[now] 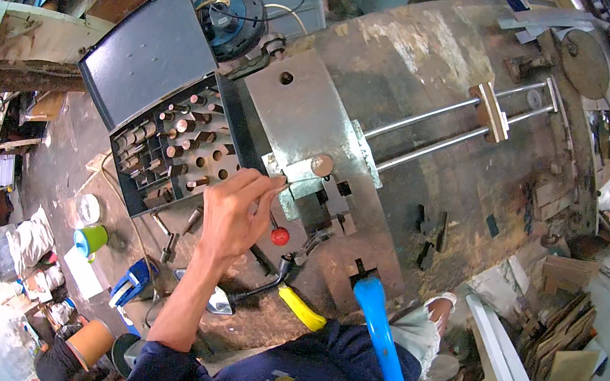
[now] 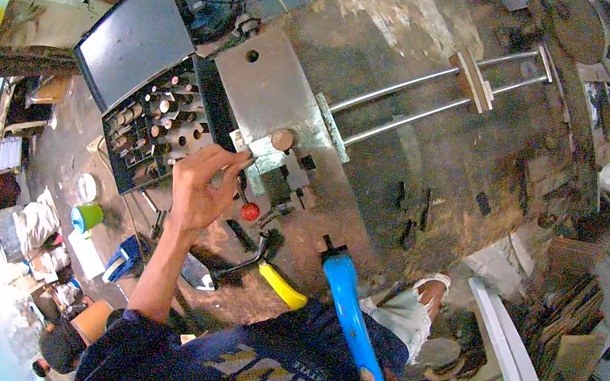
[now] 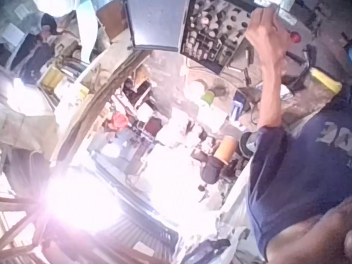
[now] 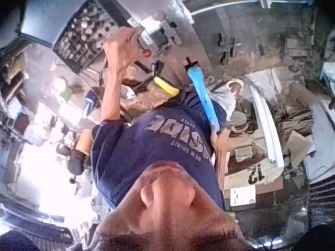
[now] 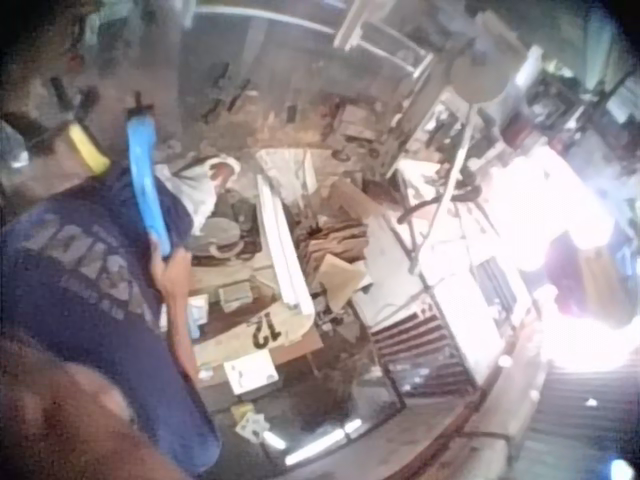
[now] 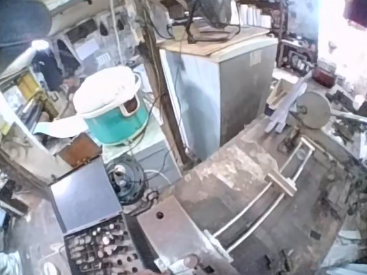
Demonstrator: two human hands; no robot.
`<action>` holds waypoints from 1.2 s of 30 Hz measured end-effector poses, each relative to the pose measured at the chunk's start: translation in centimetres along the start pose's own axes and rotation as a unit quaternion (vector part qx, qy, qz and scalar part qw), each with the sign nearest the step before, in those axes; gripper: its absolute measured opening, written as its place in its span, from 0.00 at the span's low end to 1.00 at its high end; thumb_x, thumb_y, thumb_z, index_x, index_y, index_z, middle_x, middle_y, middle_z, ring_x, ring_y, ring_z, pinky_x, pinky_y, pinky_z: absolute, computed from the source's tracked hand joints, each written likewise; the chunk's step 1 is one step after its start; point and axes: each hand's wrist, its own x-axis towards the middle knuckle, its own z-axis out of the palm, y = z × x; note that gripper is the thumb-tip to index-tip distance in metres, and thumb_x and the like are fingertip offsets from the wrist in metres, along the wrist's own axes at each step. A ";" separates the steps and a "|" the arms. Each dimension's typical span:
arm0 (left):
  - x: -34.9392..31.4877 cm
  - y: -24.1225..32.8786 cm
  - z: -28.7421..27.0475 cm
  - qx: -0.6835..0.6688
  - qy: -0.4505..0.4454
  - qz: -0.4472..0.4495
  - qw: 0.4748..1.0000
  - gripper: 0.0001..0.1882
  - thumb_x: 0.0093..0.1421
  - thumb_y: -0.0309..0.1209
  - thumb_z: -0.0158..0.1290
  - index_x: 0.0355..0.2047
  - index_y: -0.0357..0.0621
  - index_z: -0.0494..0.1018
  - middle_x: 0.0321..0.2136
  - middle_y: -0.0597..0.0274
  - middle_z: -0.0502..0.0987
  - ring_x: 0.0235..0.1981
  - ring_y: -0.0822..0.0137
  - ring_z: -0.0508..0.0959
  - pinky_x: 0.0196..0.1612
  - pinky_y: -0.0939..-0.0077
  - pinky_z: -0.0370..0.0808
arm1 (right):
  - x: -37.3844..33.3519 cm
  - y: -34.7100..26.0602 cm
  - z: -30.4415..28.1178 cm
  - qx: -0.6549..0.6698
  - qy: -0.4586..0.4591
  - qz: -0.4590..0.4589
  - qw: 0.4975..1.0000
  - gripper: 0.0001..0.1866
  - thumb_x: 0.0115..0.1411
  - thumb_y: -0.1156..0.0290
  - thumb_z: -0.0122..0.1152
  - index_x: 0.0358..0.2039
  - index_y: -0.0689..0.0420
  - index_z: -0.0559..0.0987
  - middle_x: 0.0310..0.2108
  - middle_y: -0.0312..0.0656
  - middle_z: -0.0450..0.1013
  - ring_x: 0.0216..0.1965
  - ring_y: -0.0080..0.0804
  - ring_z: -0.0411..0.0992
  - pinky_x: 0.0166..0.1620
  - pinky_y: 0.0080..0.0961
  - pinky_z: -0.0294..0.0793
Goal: The person bends a metal strip using a manual bending machine, smooths a small black component against a bench grinder, and attaches pieces to a large white signage panel using pliers and a hand tool.
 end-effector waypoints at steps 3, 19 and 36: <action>-0.5 -0.3 0.2 -0.001 -0.001 0.020 1.000 0.10 0.51 0.18 0.58 0.35 0.40 0.80 0.24 0.55 0.76 0.26 0.55 0.78 0.28 0.66 0.73 | -0.3 -1.8 -1.9 0.023 -0.045 0.011 0.999 0.35 0.58 0.43 0.62 0.43 0.70 0.79 0.35 0.64 0.73 0.43 0.62 0.71 0.49 0.48 0.69; -1.2 0.8 0.7 -0.014 -0.001 -0.028 1.000 0.10 0.52 0.16 0.58 0.36 0.38 0.81 0.25 0.52 0.79 0.26 0.58 0.80 0.31 0.72 0.75 | -0.7 -1.7 -2.1 0.030 -0.063 0.025 0.997 0.34 0.59 0.44 0.62 0.46 0.69 0.77 0.39 0.64 0.72 0.43 0.61 0.70 0.48 0.49 0.68; -1.0 0.5 0.9 -0.045 0.029 -0.058 0.997 0.10 0.51 0.15 0.59 0.33 0.38 0.83 0.28 0.53 0.82 0.29 0.61 0.82 0.33 0.73 0.76 | -0.5 -2.5 -2.9 0.024 -0.111 0.016 0.993 0.32 0.62 0.44 0.58 0.49 0.63 0.76 0.41 0.62 0.71 0.46 0.61 0.69 0.51 0.49 0.68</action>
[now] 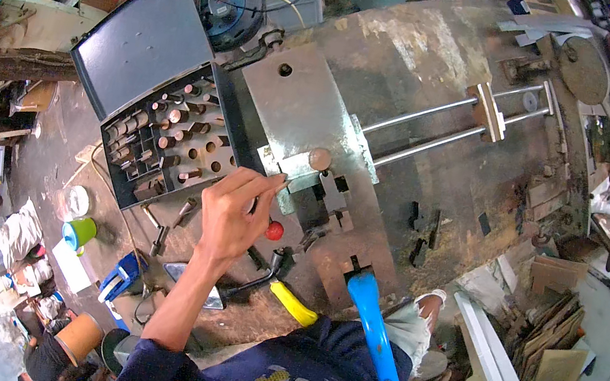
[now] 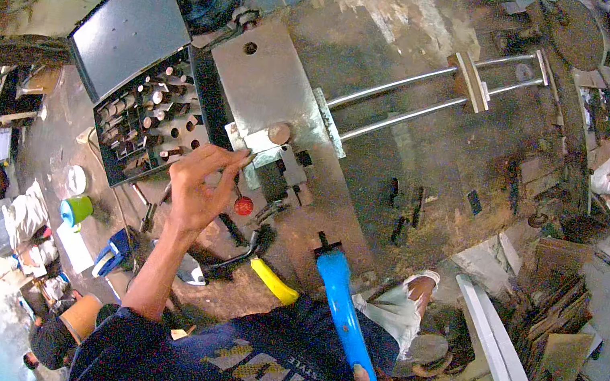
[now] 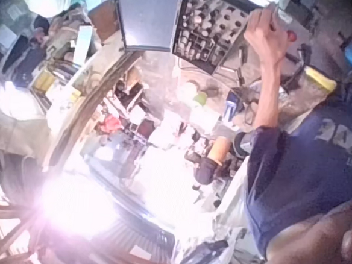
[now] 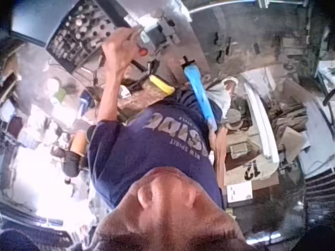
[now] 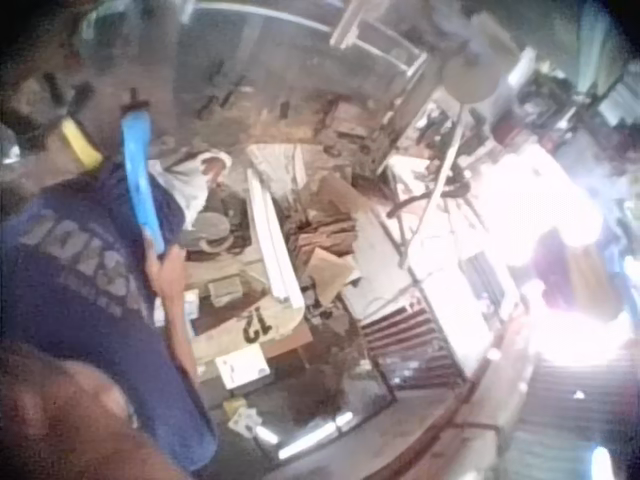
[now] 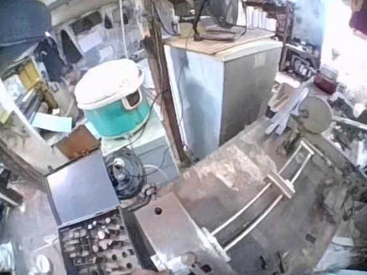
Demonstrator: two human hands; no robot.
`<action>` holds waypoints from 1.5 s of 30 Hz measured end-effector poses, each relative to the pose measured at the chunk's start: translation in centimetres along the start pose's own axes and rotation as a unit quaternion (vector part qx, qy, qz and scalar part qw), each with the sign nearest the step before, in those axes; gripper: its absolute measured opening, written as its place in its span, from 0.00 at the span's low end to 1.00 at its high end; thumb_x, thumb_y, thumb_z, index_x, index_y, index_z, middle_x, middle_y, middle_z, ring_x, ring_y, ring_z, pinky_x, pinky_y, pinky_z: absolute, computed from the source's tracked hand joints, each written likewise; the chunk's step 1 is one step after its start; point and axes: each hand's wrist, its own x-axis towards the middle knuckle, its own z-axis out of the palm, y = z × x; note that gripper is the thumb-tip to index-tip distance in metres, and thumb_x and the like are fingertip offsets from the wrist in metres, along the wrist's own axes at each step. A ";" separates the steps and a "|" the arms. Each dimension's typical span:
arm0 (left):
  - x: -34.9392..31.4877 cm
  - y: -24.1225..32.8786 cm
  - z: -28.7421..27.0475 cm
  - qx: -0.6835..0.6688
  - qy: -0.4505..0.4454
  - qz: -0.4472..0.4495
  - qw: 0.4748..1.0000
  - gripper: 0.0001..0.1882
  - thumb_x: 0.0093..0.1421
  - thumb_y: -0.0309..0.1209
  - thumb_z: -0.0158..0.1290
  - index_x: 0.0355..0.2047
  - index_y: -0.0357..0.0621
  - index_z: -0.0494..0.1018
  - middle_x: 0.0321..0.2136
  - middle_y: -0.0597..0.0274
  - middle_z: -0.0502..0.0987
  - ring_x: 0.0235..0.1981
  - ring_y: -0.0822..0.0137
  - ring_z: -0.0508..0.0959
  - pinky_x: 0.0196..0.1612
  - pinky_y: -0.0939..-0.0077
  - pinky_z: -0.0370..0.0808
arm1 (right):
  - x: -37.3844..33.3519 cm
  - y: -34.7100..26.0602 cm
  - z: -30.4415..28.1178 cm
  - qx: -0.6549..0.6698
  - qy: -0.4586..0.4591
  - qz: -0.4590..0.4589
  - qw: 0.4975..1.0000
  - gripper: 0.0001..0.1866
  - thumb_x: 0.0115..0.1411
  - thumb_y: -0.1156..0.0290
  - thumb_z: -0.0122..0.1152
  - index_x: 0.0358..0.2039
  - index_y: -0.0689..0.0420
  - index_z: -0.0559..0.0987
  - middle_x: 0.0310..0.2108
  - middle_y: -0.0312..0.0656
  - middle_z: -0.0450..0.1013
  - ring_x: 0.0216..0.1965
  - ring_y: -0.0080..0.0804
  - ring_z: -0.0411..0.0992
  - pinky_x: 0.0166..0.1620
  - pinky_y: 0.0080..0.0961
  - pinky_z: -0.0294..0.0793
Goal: The person bends a metal strip using a manual bending machine, smooths a small black component against a bench grinder, and attaches pieces to a large white signage panel using pliers and a hand tool.
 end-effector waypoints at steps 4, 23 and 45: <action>0.0 -0.4 0.4 -0.021 0.029 0.040 0.999 0.11 0.50 0.16 0.59 0.34 0.39 0.82 0.24 0.57 0.77 0.24 0.60 0.76 0.29 0.70 0.74 | 0.9 3.8 2.8 0.008 0.062 -0.019 0.998 0.32 0.61 0.42 0.58 0.46 0.63 0.76 0.40 0.63 0.71 0.44 0.62 0.69 0.49 0.50 0.68; 0.7 -0.1 0.1 -0.028 0.016 0.057 0.998 0.14 0.48 0.13 0.60 0.36 0.38 0.83 0.26 0.55 0.79 0.29 0.61 0.78 0.33 0.73 0.74 | 1.0 2.9 1.6 0.001 0.044 -0.020 0.999 0.34 0.60 0.41 0.59 0.39 0.68 0.74 0.39 0.63 0.69 0.43 0.64 0.68 0.48 0.52 0.66; 0.4 -0.2 0.0 -0.027 0.010 0.051 0.998 0.12 0.48 0.14 0.59 0.34 0.37 0.82 0.25 0.56 0.78 0.27 0.59 0.78 0.32 0.69 0.75 | 0.2 0.4 0.4 0.058 0.043 -0.027 0.997 0.36 0.59 0.39 0.58 0.34 0.69 0.74 0.36 0.66 0.69 0.39 0.63 0.68 0.44 0.52 0.68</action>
